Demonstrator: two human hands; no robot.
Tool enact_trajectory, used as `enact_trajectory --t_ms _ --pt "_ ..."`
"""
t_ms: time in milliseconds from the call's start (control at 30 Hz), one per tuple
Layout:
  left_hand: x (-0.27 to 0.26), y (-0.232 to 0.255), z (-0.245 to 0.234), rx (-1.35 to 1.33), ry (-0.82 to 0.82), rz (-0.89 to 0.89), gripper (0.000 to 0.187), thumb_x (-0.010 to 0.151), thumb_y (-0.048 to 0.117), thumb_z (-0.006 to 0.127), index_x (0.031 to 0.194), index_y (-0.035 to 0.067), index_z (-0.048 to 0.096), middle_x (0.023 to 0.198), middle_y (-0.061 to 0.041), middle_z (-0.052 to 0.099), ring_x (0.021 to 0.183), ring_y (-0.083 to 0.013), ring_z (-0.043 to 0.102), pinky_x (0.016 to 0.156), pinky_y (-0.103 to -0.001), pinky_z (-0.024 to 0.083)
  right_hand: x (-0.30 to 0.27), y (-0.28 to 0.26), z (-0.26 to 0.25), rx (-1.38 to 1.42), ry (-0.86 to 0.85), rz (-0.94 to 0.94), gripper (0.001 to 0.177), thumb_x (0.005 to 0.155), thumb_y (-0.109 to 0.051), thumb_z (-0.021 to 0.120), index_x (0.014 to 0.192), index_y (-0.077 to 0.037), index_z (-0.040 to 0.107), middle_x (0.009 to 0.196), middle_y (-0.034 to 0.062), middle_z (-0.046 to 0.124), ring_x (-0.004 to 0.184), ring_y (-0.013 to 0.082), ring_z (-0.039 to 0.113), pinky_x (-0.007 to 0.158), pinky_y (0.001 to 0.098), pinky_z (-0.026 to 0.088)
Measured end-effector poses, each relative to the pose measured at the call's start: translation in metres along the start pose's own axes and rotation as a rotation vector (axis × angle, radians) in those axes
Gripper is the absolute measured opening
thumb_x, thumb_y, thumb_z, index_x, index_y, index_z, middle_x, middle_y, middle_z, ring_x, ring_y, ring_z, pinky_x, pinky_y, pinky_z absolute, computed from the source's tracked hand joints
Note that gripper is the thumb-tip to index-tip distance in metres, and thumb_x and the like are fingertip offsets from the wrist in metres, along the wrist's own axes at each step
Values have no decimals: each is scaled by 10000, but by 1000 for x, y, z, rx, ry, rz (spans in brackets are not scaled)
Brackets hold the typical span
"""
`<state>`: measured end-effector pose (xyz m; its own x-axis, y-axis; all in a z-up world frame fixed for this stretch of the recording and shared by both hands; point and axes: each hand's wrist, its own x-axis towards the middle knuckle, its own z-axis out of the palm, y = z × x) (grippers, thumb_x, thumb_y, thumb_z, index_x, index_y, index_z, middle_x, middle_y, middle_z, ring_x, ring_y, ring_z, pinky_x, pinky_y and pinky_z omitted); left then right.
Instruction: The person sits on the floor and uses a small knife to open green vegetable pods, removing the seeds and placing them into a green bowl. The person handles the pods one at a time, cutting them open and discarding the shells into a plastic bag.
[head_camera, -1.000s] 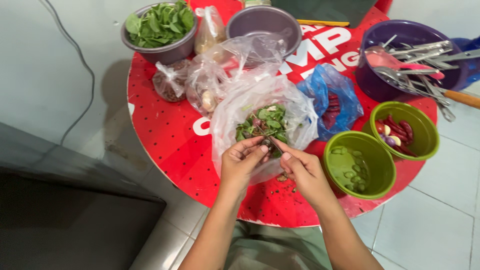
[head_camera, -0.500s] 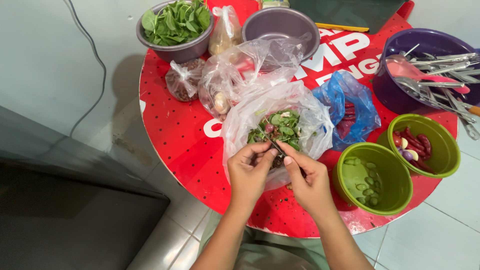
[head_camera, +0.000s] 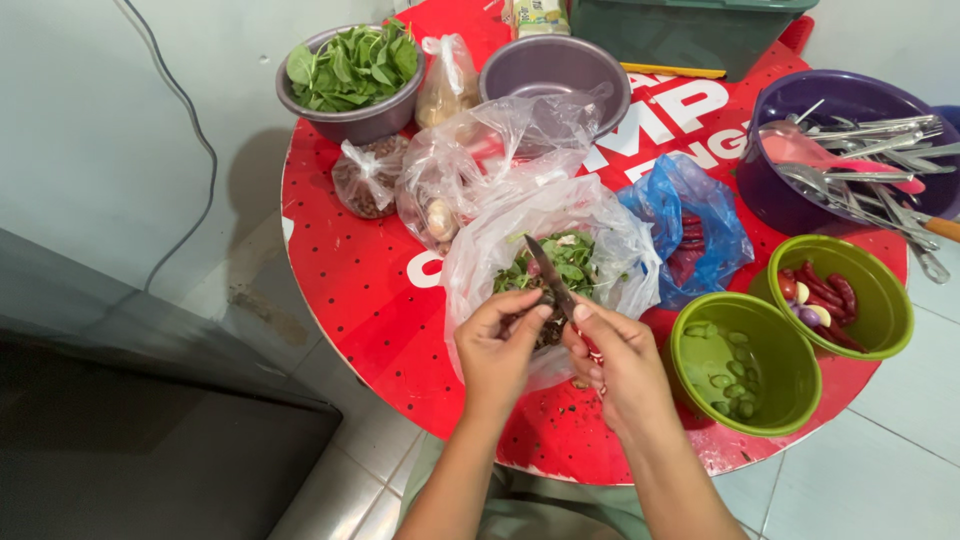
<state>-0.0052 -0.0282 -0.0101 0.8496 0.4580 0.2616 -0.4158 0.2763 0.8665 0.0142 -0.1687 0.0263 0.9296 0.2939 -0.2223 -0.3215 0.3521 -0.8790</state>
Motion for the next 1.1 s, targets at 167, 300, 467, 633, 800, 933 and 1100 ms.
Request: enact_trajectory --t_ms 167,300,467,633,800,933,1100 --pt "5 -13 -4 -353 3 -327 263 920 12 721 1182 -13 721 1066 -106 747 873 -147 716 798 -261 595 -2 -13 0 146 -94 127 284 1032 -226 577 1087 50 618 671 6 511 470 63 380 418 225 272" --pt "1 -9 1 -207 -25 -222 308 961 45 695 1258 -37 704 1128 -76 729 904 -118 717 832 -245 595 -6 -11 6 -12 -26 -23 358 990 -179 586 1251 34 706 663 -10 514 482 39 374 428 198 266" --pt "0 -7 4 -134 -32 -191 356 922 -18 728 1273 -55 690 1031 -100 751 881 -100 697 799 -237 580 -10 -5 9 -142 33 -153 360 993 -151 609 1296 17 708 697 -10 544 524 27 381 460 189 289" --pt "1 -6 0 -176 -60 -228 341 927 -7 728 1261 -66 689 1006 -101 769 876 -113 724 812 -241 595 -11 -10 6 -121 62 -124 367 992 -151 600 1311 4 694 696 -10 548 515 32 384 456 192 289" --pt "3 -6 -11 -168 -94 -247 354 914 -18 742 1262 -50 686 983 -112 763 844 -121 719 789 -245 593 -5 -19 1 -250 -2 -169 430 978 -129 593 1399 -59 643 718 -27 542 542 20 374 472 187 284" --pt "10 -12 -13 -189 -85 -180 288 895 -61 757 1172 -80 681 1000 -129 756 876 -131 725 809 -258 602 1 -18 -5 -327 -81 -175 452 989 -144 576 1432 -69 614 718 -30 548 537 22 341 478 190 264" --pt "14 -14 -17 -175 -86 -167 260 891 -72 737 1144 -86 679 996 -146 760 893 -146 744 827 -262 616 13 -9 -7 -354 -120 -130 464 1030 -210 522 1453 -30 591 717 -57 471 576 23 335 492 196 251"
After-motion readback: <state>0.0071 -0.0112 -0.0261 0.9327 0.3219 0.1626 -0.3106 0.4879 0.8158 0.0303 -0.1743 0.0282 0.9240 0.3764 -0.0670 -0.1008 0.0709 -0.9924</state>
